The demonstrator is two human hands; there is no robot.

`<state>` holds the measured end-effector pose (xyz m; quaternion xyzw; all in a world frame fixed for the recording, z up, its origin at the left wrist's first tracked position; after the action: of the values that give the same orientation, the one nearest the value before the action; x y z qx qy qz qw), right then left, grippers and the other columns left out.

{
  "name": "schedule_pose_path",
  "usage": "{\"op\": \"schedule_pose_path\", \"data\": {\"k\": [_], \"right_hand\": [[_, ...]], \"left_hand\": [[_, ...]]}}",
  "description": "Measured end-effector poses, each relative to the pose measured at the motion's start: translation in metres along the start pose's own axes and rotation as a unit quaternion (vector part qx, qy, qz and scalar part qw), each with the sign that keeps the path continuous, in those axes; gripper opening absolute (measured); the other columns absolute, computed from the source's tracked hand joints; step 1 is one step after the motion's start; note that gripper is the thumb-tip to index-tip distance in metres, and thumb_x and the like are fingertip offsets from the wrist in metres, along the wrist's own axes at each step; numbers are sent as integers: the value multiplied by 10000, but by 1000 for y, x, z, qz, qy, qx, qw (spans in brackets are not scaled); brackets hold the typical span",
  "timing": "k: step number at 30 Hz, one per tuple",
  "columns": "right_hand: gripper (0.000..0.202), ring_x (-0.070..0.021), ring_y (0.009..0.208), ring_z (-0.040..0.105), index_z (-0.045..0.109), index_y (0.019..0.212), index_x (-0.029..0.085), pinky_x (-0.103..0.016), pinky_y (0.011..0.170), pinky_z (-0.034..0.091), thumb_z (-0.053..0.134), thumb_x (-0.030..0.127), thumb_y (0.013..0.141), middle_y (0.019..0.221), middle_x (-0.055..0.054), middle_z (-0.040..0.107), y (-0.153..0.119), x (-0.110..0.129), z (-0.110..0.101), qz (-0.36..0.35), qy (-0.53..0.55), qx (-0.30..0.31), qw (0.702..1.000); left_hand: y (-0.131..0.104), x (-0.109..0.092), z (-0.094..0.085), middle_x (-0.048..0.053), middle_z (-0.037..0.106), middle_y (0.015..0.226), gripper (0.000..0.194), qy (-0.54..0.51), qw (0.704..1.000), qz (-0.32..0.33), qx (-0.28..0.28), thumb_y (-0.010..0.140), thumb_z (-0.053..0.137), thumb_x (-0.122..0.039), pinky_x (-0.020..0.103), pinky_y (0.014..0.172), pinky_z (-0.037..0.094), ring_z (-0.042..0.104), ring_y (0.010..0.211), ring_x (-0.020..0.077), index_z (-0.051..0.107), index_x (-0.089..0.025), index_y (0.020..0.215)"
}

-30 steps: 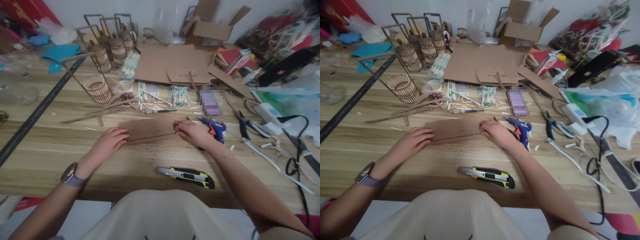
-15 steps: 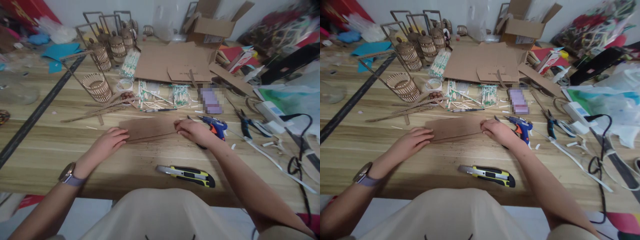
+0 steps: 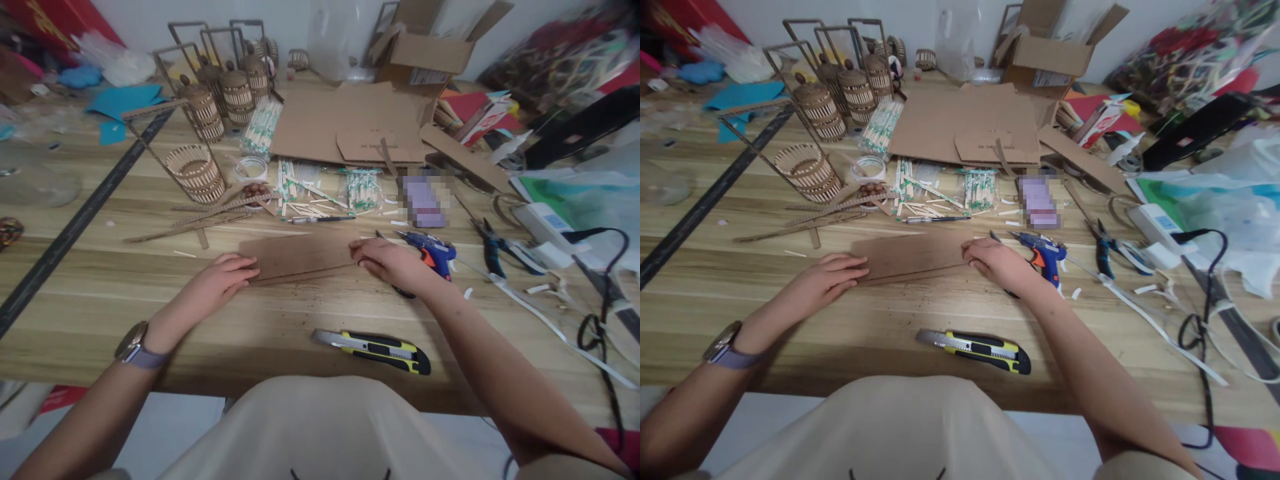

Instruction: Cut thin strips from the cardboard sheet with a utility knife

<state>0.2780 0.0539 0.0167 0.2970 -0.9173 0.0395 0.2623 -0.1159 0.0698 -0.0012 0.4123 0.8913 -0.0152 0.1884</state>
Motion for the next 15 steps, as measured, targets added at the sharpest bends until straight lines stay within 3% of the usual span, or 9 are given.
{"op": "schedule_pose_path", "data": {"k": [10, 15], "right_hand": [[169, -264, 1059, 683, 661, 958, 217, -408, 923, 511, 496, 249, 980, 1083, -114, 741, -4, 0, -5, 17, -71, -6, 997], [170, -262, 1103, 673, 662, 958, 210, -397, 927, 522, 494, 233, 972, 1093, -118, 742, -7, -2, -2, 20, -70, -15, 997]], "left_hand": [[0, 2, 0, 98, 689, 1327, 371, 21, 1000, 17, 10, 1043, 418, -282, 461, 1023, 515, 568, 1230, 274, 735, -226, 1226], [2, 3, -1, 100, 696, 1316, 387, 26, 999, 34, -1, 1037, 398, -233, 443, 1021, 519, 578, 1221, 263, 738, -213, 1220]]}}
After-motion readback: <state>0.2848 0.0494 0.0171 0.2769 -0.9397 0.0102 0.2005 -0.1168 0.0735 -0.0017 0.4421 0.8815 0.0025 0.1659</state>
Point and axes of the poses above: each hand's wrist, its own y-axis towards the middle knuckle, its own z-axis out of the palm, x = y × z, the point moved 2 cm from there along y, towards the middle knuckle
